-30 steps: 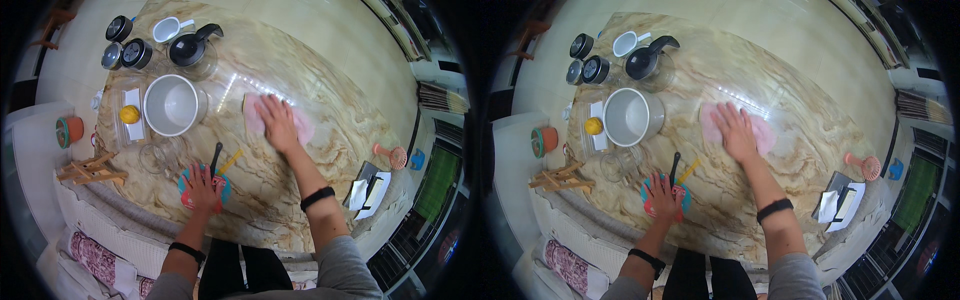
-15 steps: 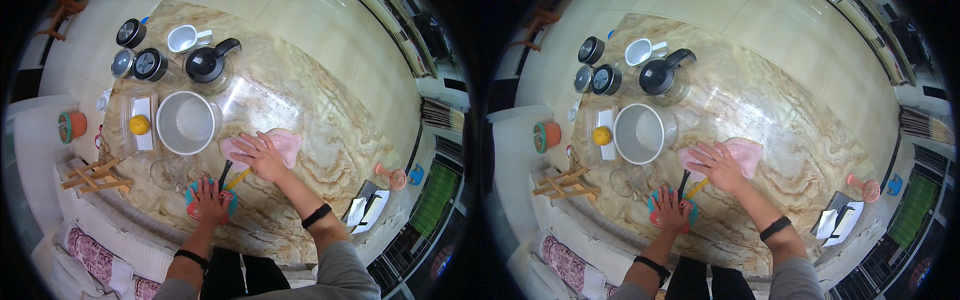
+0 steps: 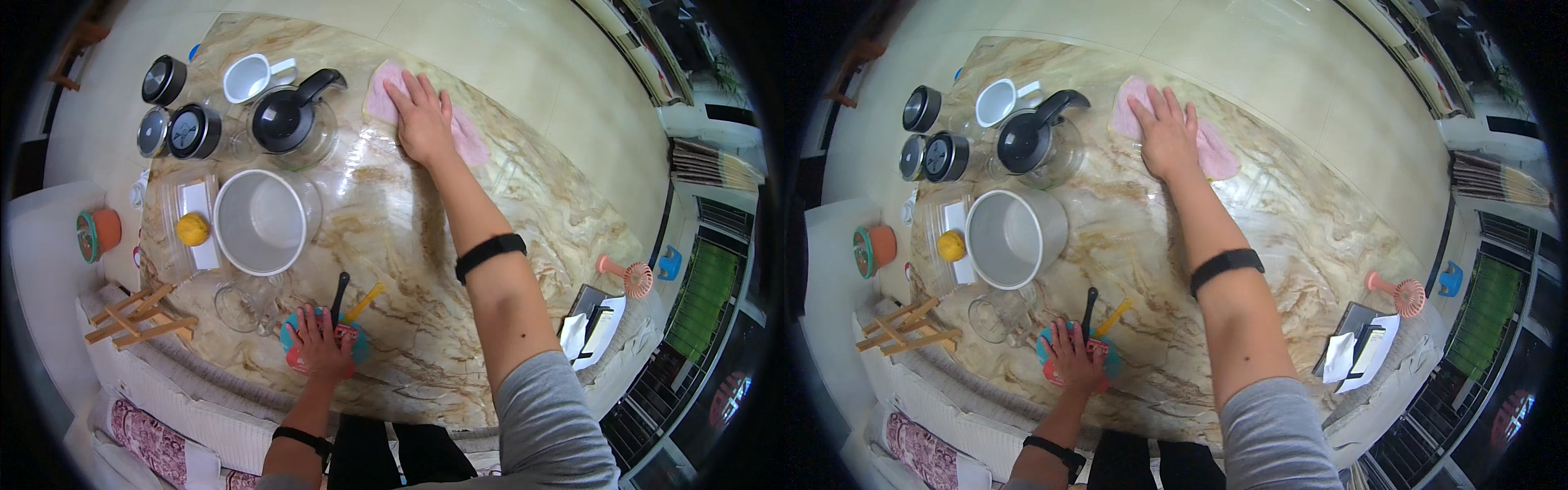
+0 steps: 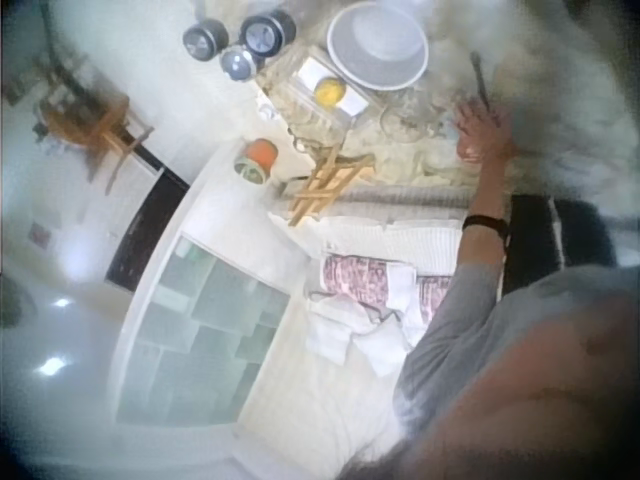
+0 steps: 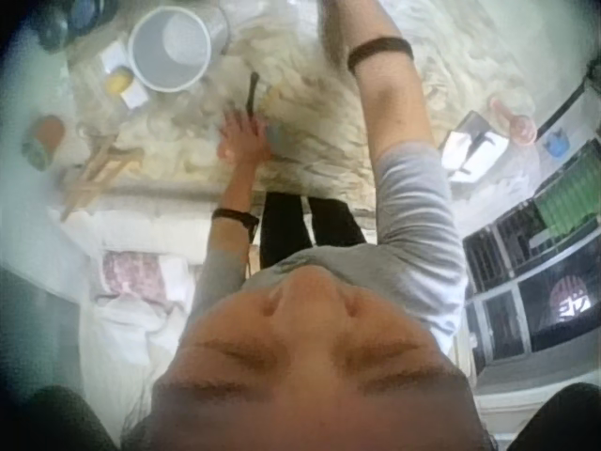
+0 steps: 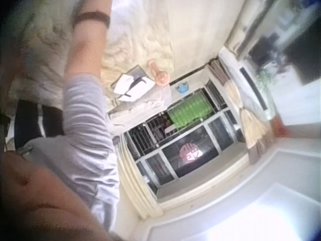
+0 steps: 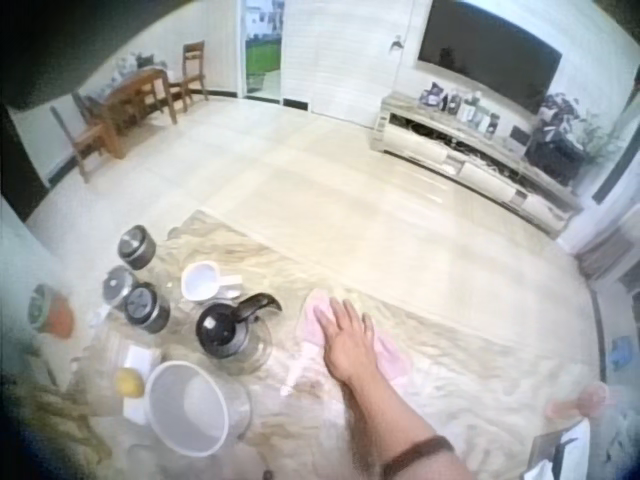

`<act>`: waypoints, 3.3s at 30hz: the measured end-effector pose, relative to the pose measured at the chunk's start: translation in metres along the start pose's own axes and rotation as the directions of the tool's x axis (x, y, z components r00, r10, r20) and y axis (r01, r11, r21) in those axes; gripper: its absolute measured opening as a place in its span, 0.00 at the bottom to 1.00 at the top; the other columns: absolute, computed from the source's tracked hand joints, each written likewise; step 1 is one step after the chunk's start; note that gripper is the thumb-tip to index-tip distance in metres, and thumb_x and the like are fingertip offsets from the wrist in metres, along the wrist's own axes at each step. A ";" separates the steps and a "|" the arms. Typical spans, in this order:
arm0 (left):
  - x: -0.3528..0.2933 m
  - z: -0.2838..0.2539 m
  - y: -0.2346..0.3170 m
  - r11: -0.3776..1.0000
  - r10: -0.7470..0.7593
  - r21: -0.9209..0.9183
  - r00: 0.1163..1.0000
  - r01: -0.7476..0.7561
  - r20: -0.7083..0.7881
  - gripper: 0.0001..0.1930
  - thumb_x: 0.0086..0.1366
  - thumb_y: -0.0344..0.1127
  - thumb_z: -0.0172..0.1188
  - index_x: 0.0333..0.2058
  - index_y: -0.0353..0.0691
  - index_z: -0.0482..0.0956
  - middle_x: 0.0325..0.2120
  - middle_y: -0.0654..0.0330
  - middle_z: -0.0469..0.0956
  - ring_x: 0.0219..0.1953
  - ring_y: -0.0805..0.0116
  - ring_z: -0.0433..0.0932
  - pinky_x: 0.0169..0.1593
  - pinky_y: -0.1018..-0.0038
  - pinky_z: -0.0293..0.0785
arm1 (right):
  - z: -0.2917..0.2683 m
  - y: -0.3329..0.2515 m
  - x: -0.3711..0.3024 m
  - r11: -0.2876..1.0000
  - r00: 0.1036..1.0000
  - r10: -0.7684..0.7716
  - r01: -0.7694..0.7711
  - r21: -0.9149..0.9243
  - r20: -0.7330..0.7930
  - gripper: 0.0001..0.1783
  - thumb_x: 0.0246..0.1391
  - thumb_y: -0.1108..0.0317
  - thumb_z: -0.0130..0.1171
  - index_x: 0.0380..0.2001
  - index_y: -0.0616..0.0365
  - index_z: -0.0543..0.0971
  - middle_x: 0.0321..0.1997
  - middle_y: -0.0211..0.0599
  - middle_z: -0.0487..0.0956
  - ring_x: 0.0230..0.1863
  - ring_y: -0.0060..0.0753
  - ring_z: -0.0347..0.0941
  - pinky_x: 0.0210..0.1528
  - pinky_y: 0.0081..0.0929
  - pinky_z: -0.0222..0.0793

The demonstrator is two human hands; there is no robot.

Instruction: The person clears a marble table by moving a phone, wooden stand, notebook, and papers aside, then wipes the surface with a pink cloth. They continue wiping around a fan and other items, then wipe a glass, a coffee pot, a mug, and several jars with a yellow cloth, placing them back on the table.

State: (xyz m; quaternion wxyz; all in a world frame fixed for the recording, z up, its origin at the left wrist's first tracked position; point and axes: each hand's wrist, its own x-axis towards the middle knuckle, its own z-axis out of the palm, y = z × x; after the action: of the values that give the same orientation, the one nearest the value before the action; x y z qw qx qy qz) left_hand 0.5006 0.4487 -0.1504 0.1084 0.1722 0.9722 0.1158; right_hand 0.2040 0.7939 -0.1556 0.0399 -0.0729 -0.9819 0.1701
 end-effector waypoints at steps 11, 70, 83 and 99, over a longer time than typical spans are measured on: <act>0.002 0.004 -0.001 0.994 0.063 0.089 0.995 -0.056 -0.078 0.35 0.69 0.56 0.46 0.67 0.38 0.62 0.69 0.41 0.55 0.71 0.35 0.51 0.69 0.34 0.40 | -0.056 0.153 -0.106 0.817 0.868 0.486 -0.494 -0.298 -0.105 0.35 0.66 0.45 0.37 0.74 0.39 0.53 0.80 0.42 0.45 0.80 0.45 0.35 0.76 0.58 0.24; 0.002 0.007 0.004 0.966 0.111 0.241 0.991 -0.091 -0.069 0.36 0.71 0.53 0.40 0.70 0.35 0.54 0.71 0.42 0.50 0.74 0.42 0.46 0.72 0.43 0.35 | -0.081 0.142 -0.376 0.857 0.853 0.485 -0.508 -0.090 -0.195 0.31 0.60 0.55 0.52 0.68 0.35 0.66 0.75 0.39 0.59 0.77 0.48 0.48 0.74 0.61 0.36; -0.003 0.011 0.003 0.958 0.162 0.258 0.978 -0.124 -0.132 0.44 0.66 0.59 0.49 0.72 0.38 0.48 0.73 0.46 0.45 0.75 0.48 0.42 0.73 0.46 0.33 | -0.027 -0.018 -0.428 0.926 0.931 0.365 -0.365 0.099 0.010 0.33 0.58 0.55 0.53 0.68 0.36 0.65 0.75 0.40 0.57 0.76 0.49 0.49 0.73 0.62 0.37; 0.019 -0.005 -0.010 0.998 0.011 0.064 0.988 -0.021 0.156 0.53 0.59 0.55 0.65 0.72 0.39 0.44 0.72 0.40 0.41 0.74 0.40 0.40 0.70 0.40 0.39 | -0.090 0.037 -0.657 0.426 0.434 0.895 -0.900 -0.091 -0.107 0.31 0.64 0.57 0.51 0.69 0.25 0.62 0.76 0.41 0.53 0.76 0.54 0.46 0.70 0.68 0.42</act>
State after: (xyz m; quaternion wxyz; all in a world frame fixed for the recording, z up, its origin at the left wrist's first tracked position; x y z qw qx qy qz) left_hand 0.4789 0.4457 -0.1519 0.1771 0.1920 0.9626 0.0712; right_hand 0.8662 0.7546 -0.1187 -0.0408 -0.5899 -0.8006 0.0972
